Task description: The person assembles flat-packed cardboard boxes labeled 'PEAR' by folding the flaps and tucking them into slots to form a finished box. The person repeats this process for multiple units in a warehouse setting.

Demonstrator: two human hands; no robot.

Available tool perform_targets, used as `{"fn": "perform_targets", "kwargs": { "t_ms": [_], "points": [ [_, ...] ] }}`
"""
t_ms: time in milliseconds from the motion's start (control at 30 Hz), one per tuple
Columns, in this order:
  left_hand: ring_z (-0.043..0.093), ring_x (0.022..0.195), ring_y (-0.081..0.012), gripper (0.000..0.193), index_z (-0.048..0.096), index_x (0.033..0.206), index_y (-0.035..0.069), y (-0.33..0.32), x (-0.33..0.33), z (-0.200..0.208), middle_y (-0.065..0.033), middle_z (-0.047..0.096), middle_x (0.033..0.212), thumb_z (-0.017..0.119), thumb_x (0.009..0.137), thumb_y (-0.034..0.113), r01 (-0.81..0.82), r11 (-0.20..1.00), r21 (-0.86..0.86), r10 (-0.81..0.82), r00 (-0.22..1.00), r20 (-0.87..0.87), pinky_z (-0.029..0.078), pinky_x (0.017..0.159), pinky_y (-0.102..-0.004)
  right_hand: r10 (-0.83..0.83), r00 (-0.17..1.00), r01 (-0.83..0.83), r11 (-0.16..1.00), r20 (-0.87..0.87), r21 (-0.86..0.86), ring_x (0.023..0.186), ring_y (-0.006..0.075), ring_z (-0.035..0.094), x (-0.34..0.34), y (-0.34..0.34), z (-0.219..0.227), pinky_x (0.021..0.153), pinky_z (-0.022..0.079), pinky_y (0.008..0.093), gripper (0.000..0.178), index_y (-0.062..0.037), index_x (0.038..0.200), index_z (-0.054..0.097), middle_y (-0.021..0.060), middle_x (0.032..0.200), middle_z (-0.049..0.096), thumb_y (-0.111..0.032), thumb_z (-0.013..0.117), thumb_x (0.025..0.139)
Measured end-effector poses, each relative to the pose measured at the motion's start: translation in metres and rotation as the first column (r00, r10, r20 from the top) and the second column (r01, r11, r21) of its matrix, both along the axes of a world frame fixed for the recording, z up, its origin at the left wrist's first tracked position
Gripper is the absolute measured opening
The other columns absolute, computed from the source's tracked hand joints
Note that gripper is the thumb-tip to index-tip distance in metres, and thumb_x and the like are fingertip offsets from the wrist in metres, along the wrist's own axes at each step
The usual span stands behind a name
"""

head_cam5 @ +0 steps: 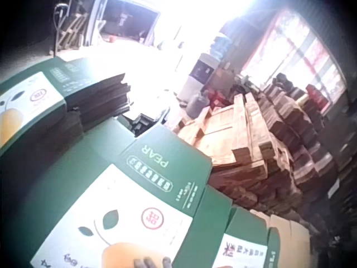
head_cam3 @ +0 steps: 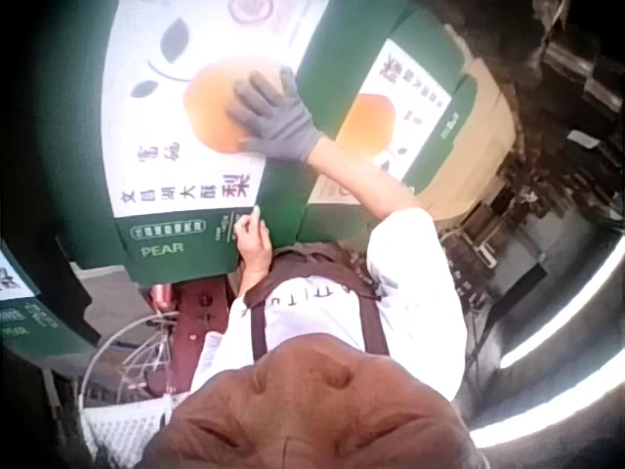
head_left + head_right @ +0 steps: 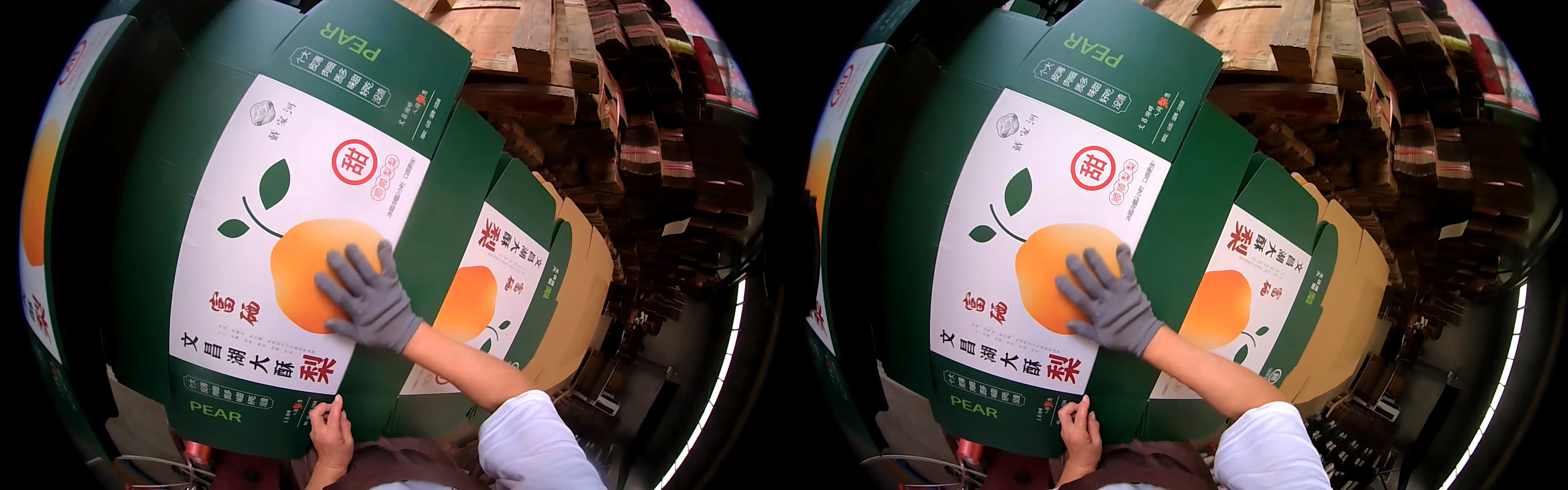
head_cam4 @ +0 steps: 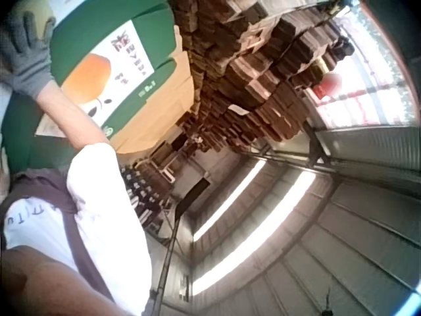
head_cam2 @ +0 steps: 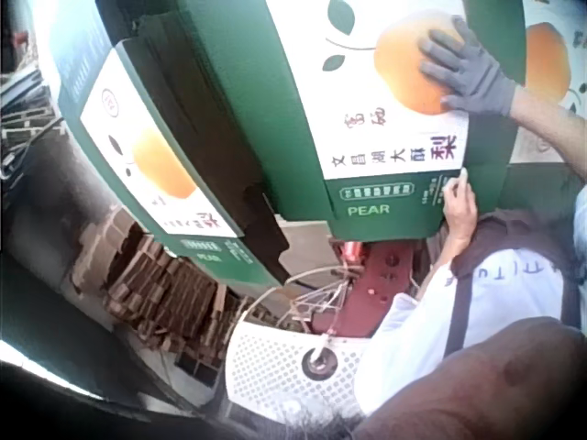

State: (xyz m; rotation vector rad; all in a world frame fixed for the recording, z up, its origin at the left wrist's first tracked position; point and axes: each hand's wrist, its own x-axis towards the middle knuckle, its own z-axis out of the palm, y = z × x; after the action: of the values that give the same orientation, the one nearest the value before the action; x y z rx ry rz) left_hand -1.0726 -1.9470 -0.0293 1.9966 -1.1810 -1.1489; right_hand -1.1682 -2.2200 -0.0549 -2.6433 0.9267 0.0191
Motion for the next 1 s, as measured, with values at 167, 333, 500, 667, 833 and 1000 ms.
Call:
{"fn": "perform_targets", "kwargs": {
  "t_ms": [167,333,500,667,833,1000],
  "points": [
    [0.059,0.074,-0.0256,0.043,0.063,0.12,0.004,0.006,0.001,-0.006,-0.0134,0.051,0.103,0.065,0.079,-0.006,-0.002,1.0,-0.02,0.002,1.0,0.0,0.051,0.063,-0.0342,-0.111,0.994,0.102,0.969,-0.025,-0.226,0.137,0.0395,0.034,-0.003,-0.123,-0.008,0.107,0.017,0.0698,0.069,-0.0123,0.14,0.045,0.0188,0.146,0.039,-0.049,0.06,0.084],
    [0.059,0.072,-0.0256,0.044,0.064,0.121,0.004,0.004,0.001,-0.007,-0.0135,0.052,0.101,0.065,0.079,-0.006,-0.001,0.998,-0.066,0.004,0.999,0.038,0.052,0.062,-0.0342,-0.224,0.971,0.239,0.874,0.084,-0.424,0.138,0.0396,0.032,-0.014,-0.214,-0.035,0.108,0.016,0.0682,0.065,-0.0111,0.139,0.045,0.019,0.146,0.041,-0.049,0.057,0.087],
    [0.059,0.075,-0.0255,0.046,0.064,0.122,0.006,0.008,-0.001,-0.012,-0.0129,0.053,0.102,0.066,0.078,-0.006,-0.003,0.991,-0.137,0.013,0.997,0.07,0.051,0.065,-0.0336,-0.437,0.887,0.443,0.714,0.15,-0.542,0.14,0.0344,0.032,-0.024,-0.231,-0.048,0.109,0.015,0.0678,0.059,-0.0127,0.138,0.047,0.0127,0.149,0.041,-0.052,0.049,0.093],
    [0.059,0.079,-0.0248,0.047,0.062,0.126,0.009,0.01,-0.003,-0.016,-0.0109,0.053,0.103,0.064,0.081,-0.003,-0.042,0.978,-0.205,0.051,0.998,0.042,0.051,0.066,-0.0347,-0.375,0.915,0.399,0.789,0.148,-0.467,0.141,0.0346,0.029,-0.001,-0.119,-0.038,0.108,0.016,0.0685,0.063,-0.014,0.141,0.043,0.013,0.149,0.039,-0.056,0.045,0.094],
    [0.061,0.085,-0.0277,0.044,0.061,0.126,0.012,0.011,-0.007,-0.017,-0.01,0.054,0.104,0.063,0.083,0.0,-0.052,0.952,-0.301,0.084,0.992,0.094,0.052,0.069,-0.0371,-0.282,0.957,0.29,0.892,0.074,-0.346,0.144,0.0336,0.026,0.024,0.021,-0.023,0.11,0.011,0.0682,0.068,-0.0144,0.145,0.04,0.0139,0.152,0.035,-0.056,0.049,0.091],
    [0.06,0.1,-0.0319,0.035,0.056,0.118,0.004,0.02,0.002,-0.012,-0.0114,0.058,0.113,0.063,0.083,0.004,-0.098,0.966,-0.239,0.102,0.995,0.007,0.048,0.086,-0.0404,-0.195,0.979,0.202,0.973,0.064,-0.115,0.144,0.0321,0.025,0.047,0.139,-0.004,0.114,0.004,0.0638,0.068,-0.014,0.144,0.041,0.0144,0.153,0.033,-0.052,0.052,0.089]
  ]
}}
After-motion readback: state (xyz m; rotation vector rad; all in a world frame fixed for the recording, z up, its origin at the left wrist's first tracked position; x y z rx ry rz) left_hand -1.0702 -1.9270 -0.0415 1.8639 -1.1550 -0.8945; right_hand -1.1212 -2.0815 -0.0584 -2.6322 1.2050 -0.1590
